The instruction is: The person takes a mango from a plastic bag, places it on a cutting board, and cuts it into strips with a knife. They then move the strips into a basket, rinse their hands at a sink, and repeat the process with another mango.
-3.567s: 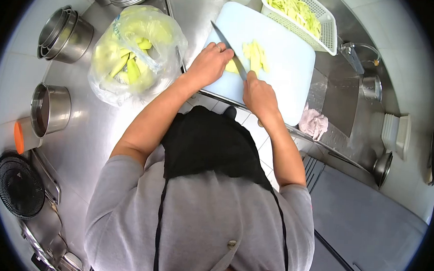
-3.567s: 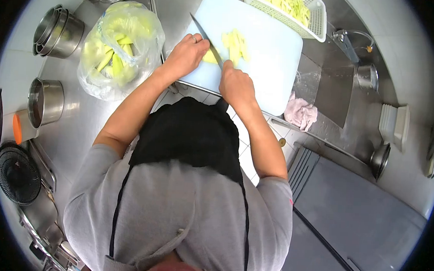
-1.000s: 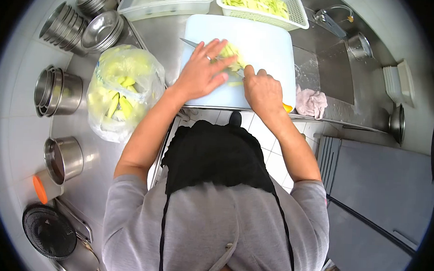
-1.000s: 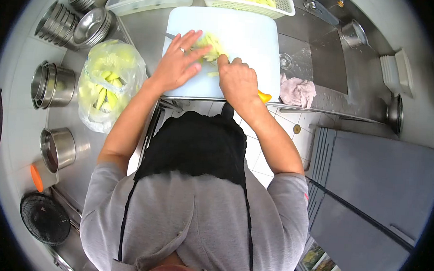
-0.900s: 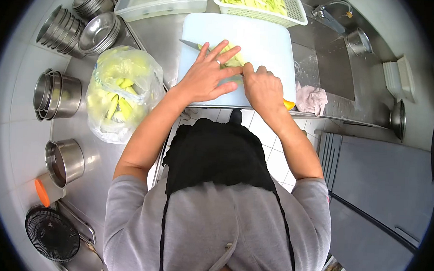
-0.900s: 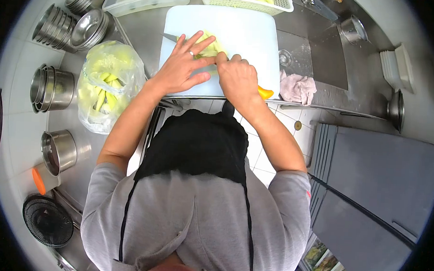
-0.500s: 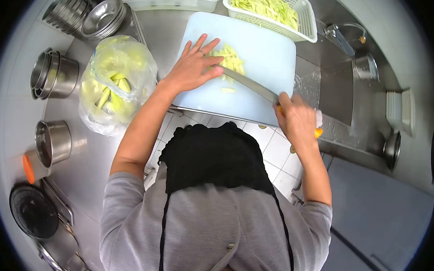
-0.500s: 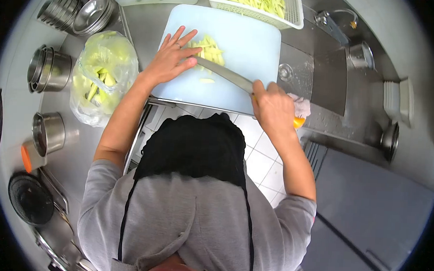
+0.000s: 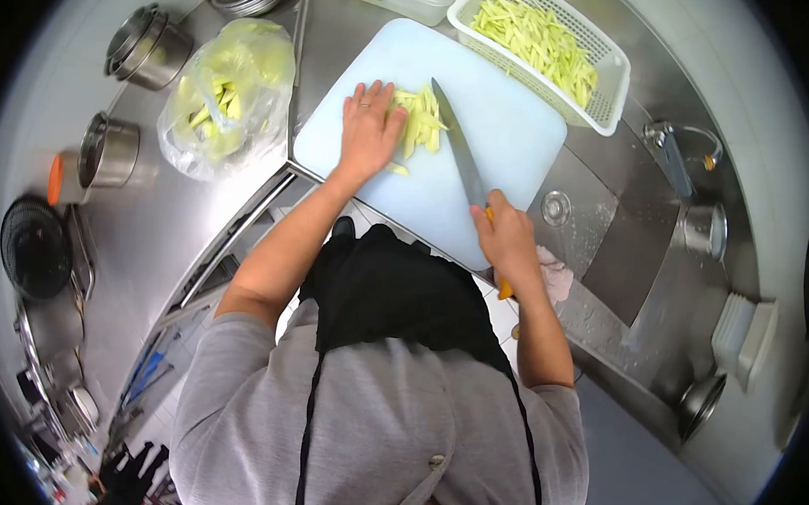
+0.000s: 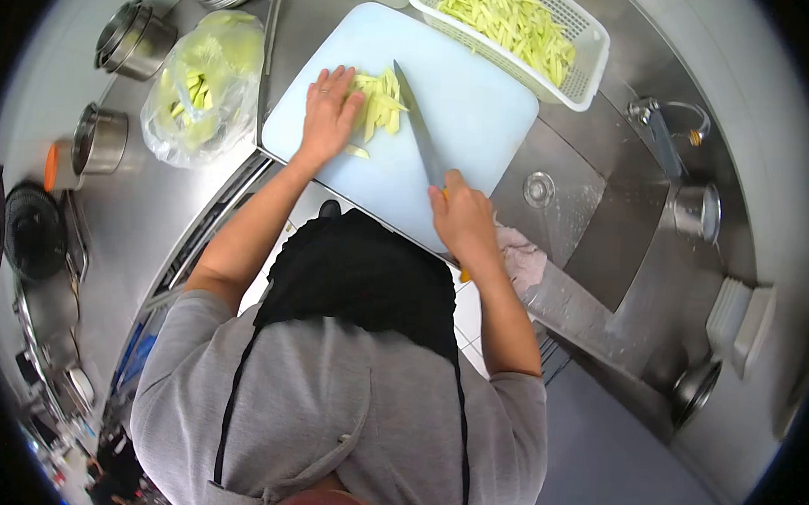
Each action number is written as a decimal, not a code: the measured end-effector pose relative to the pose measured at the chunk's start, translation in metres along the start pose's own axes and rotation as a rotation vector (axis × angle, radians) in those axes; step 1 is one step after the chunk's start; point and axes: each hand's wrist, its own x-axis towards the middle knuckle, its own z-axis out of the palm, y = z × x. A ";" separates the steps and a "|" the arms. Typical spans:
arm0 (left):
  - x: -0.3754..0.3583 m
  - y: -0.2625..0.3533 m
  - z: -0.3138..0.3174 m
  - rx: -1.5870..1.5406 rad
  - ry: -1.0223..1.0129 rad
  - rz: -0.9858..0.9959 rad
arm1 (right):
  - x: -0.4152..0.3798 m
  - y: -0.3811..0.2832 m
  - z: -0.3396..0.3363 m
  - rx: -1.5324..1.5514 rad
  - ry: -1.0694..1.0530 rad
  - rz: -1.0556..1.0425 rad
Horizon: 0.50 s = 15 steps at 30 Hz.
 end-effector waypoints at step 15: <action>-0.001 0.040 0.039 -0.343 0.512 -0.231 | 0.032 -0.006 0.050 0.719 -0.354 0.047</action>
